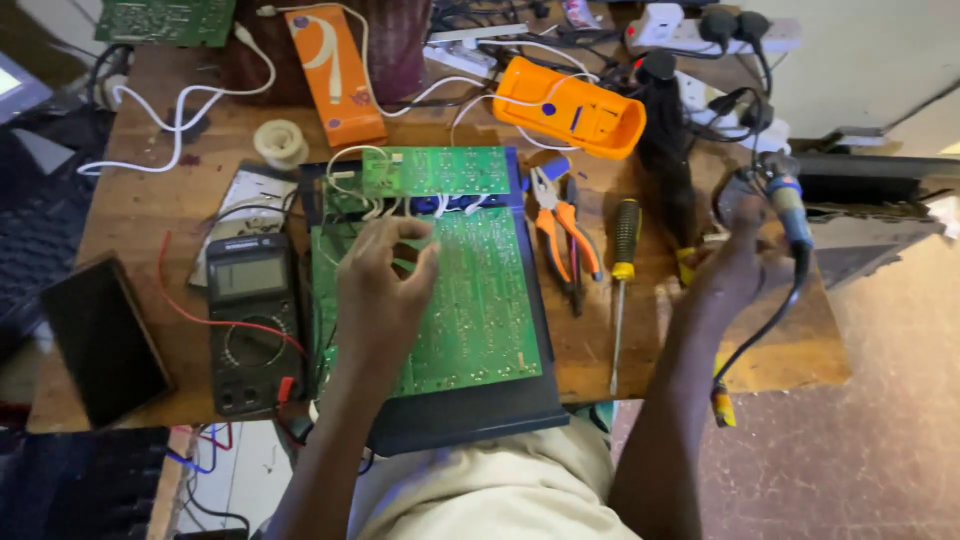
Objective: The person is working on a green circuit board placed on a workbench. They use a soldering iron to apply solder to specific points on the board while holding a solder wire. The workspace is cluttered with various tools and electronic components.
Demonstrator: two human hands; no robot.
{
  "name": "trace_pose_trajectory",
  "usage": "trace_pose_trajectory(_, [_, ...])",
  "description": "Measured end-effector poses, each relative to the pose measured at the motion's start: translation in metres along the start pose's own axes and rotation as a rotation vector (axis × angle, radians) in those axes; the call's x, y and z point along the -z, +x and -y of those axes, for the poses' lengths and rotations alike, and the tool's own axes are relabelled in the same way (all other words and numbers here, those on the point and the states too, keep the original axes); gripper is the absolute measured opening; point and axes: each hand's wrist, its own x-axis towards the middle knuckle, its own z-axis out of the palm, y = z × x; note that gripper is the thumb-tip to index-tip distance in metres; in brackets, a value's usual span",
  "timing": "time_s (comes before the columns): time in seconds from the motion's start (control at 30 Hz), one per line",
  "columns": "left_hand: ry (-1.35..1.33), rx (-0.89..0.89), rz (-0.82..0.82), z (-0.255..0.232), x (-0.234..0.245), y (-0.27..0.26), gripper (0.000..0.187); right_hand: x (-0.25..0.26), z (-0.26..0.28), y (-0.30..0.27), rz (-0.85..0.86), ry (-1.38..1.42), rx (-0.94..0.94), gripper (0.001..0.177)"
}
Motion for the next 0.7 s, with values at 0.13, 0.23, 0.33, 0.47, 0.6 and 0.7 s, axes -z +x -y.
trace_pose_trajectory(0.13, [-0.004, 0.098, 0.057, -0.012, 0.011, -0.008, 0.007, 0.006, 0.021, -0.009, 0.083, 0.012, 0.162, 0.057])
trace_pose_trajectory(0.23, [0.011, 0.098, 0.068, -0.01, 0.019, -0.012, 0.008, 0.01, 0.031, -0.009, 0.044, 0.004, 0.473, 0.01])
trace_pose_trajectory(0.33, [0.03, 0.062, 0.006, 0.004, 0.029, -0.014, 0.009, 0.022, -0.011, 0.053, -0.059, -0.096, 0.644, 0.013])
trace_pose_trajectory(0.47, [0.085, 0.044, -0.112, 0.041, 0.058, -0.01, 0.012, 0.068, -0.121, 0.172, -0.005, -0.029, 0.764, 0.01])
trace_pose_trajectory(0.6, [0.124, 0.059, -0.197, 0.05, 0.09, -0.006, 0.01, 0.058, -0.068, 0.076, 0.137, -0.197, 0.581, 0.036])
trace_pose_trajectory(0.7, [0.185, 0.025, -0.261, 0.074, 0.094, -0.006, 0.017, 0.069, -0.075, 0.041, 0.433, -0.622, 1.161, 0.009])
